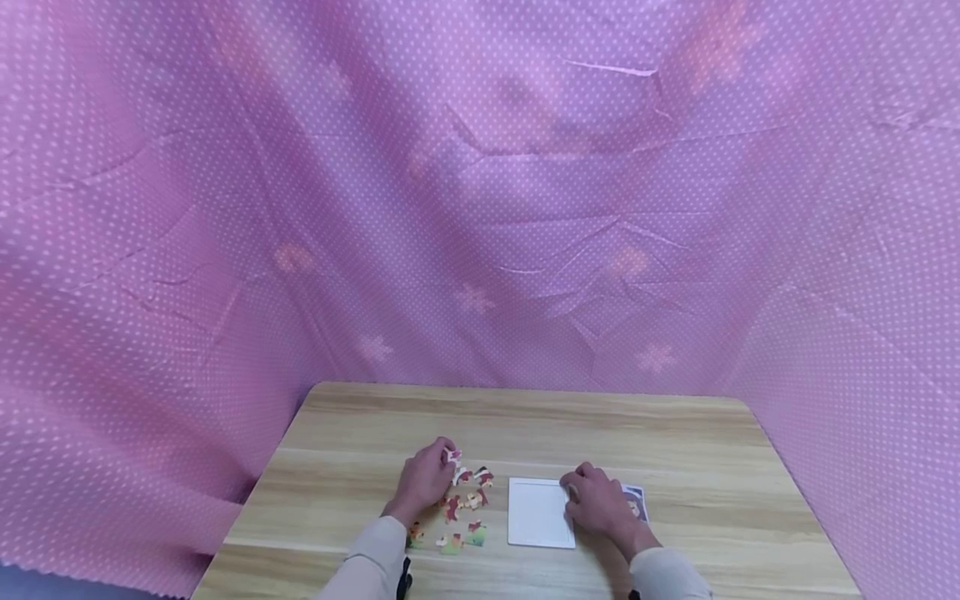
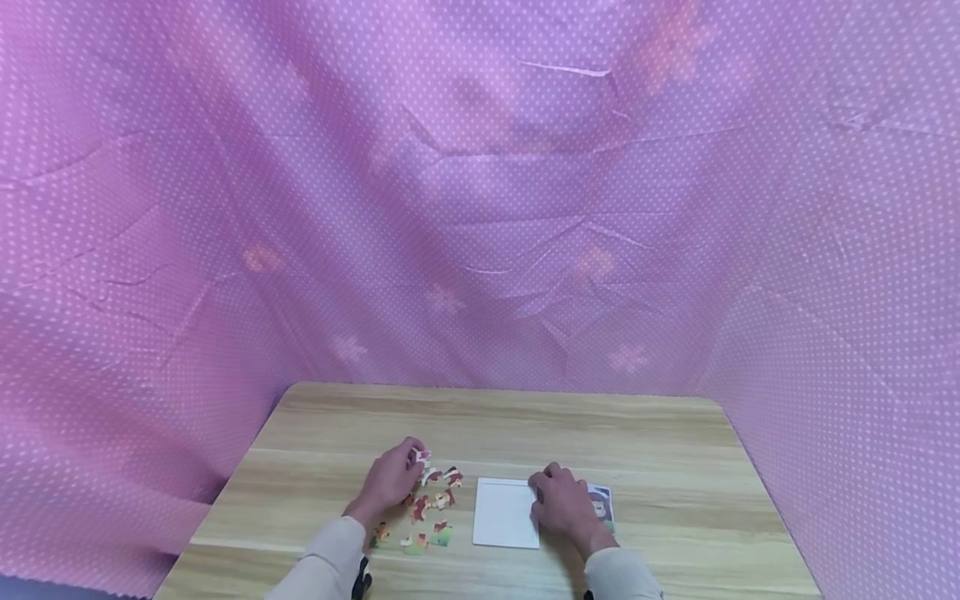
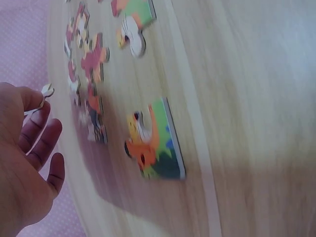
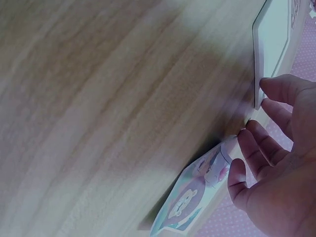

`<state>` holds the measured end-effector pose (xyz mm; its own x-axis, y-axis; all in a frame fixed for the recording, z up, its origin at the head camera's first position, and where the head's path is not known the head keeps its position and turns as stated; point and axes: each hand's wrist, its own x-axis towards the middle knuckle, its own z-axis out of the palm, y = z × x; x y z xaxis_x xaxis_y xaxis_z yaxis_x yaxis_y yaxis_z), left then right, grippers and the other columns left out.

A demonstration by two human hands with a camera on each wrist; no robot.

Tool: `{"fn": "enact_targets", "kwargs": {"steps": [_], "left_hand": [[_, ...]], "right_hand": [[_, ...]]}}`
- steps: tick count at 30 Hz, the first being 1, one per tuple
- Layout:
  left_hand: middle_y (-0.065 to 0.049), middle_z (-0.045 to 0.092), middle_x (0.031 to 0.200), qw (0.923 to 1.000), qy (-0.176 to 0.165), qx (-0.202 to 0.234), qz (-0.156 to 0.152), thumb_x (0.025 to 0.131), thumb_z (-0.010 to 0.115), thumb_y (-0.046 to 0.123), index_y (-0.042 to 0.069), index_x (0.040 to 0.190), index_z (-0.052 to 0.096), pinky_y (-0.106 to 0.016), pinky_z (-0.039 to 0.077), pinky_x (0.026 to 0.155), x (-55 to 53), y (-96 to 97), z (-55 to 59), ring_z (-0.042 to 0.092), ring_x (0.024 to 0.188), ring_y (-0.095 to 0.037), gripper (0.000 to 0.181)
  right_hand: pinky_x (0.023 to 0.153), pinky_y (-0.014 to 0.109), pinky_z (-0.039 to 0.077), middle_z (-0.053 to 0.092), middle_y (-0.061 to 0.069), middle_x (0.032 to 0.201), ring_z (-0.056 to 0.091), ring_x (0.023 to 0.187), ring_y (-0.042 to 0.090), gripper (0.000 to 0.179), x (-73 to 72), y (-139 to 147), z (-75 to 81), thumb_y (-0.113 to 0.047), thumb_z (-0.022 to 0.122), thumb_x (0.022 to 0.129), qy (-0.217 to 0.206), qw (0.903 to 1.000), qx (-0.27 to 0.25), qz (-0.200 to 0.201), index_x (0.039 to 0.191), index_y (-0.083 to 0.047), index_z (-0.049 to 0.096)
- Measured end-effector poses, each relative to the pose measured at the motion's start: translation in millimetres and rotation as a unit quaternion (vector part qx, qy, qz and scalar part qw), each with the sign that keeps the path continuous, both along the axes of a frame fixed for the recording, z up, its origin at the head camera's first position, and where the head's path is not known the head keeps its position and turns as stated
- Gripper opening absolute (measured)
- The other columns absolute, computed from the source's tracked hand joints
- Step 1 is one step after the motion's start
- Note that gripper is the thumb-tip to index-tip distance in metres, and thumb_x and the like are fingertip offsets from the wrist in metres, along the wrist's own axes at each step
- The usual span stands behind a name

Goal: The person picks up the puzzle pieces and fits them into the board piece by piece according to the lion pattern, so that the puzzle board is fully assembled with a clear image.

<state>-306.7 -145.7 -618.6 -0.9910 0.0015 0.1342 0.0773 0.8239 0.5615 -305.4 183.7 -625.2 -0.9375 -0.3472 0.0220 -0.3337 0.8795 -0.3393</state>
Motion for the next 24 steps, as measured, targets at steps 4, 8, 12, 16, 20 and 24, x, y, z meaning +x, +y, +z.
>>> {"fn": "enact_targets", "kwargs": {"steps": [4,8,12,16,20,24], "left_hand": [[0.007,0.059,0.081,0.9999,0.007,-0.003,-0.008,0.089,0.063,0.019,0.021,0.106,0.060,-0.030,0.042,0.064,-0.8,7.7,1.2,0.051,0.068,-0.010,0.018],[0.008,0.060,0.084,0.9999,-0.007,0.005,-0.014,0.090,0.062,0.021,0.023,0.108,0.059,-0.029,0.043,0.066,-1.7,15.3,0.8,0.052,0.070,-0.009,0.018],[0.008,0.059,0.084,0.9996,-0.011,0.004,-0.025,0.091,0.062,0.023,0.023,0.109,0.059,-0.030,0.043,0.068,-2.8,23.9,0.0,0.051,0.071,-0.009,0.018],[0.011,0.058,0.082,0.9993,-0.011,-0.005,-0.035,0.091,0.062,0.024,0.025,0.109,0.059,-0.036,0.044,0.075,-3.3,32.8,-0.3,0.051,0.072,-0.007,0.019],[0.013,0.057,0.082,0.9986,-0.018,0.002,-0.049,0.092,0.062,0.027,0.027,0.111,0.059,-0.039,0.044,0.079,-1.3,41.6,1.7,0.051,0.074,-0.007,0.019],[0.014,0.056,0.083,0.9977,-0.029,0.016,-0.060,0.092,0.062,0.029,0.028,0.113,0.059,-0.037,0.043,0.078,0.6,49.9,2.7,0.050,0.077,-0.008,0.021]], "right_hand": [[0.079,0.049,0.044,0.058,0.001,0.107,0.055,0.097,0.022,0.035,-2.2,-1,-0.1,-0.024,0.070,0.077,-0.003,1.0000,0.005,-0.001,0.112,-0.023,0.068],[0.078,0.048,0.043,0.058,0.000,0.106,0.054,0.096,0.021,0.035,-2.4,-2,0.6,-0.025,0.071,0.077,-0.009,0.9999,0.002,-0.005,0.112,-0.023,0.069],[0.078,0.047,0.043,0.058,-0.001,0.105,0.054,0.096,0.020,0.034,-3.1,-1,-0.1,-0.027,0.072,0.077,-0.007,0.9999,0.003,-0.008,0.111,-0.024,0.069],[0.078,0.047,0.043,0.059,-0.001,0.105,0.055,0.096,0.020,0.032,-3.6,-1,-0.9,-0.027,0.072,0.078,-0.002,1.0000,0.000,-0.008,0.110,-0.024,0.069],[0.080,0.048,0.044,0.059,0.000,0.106,0.055,0.097,0.021,0.031,-3.6,-1,0.3,-0.026,0.071,0.079,0.002,0.9999,-0.008,-0.007,0.110,-0.023,0.069],[0.081,0.048,0.045,0.059,0.001,0.106,0.054,0.097,0.022,0.029,-4.1,-1,0.8,-0.026,0.070,0.080,0.007,0.9999,-0.010,-0.008,0.109,-0.023,0.069]]}}
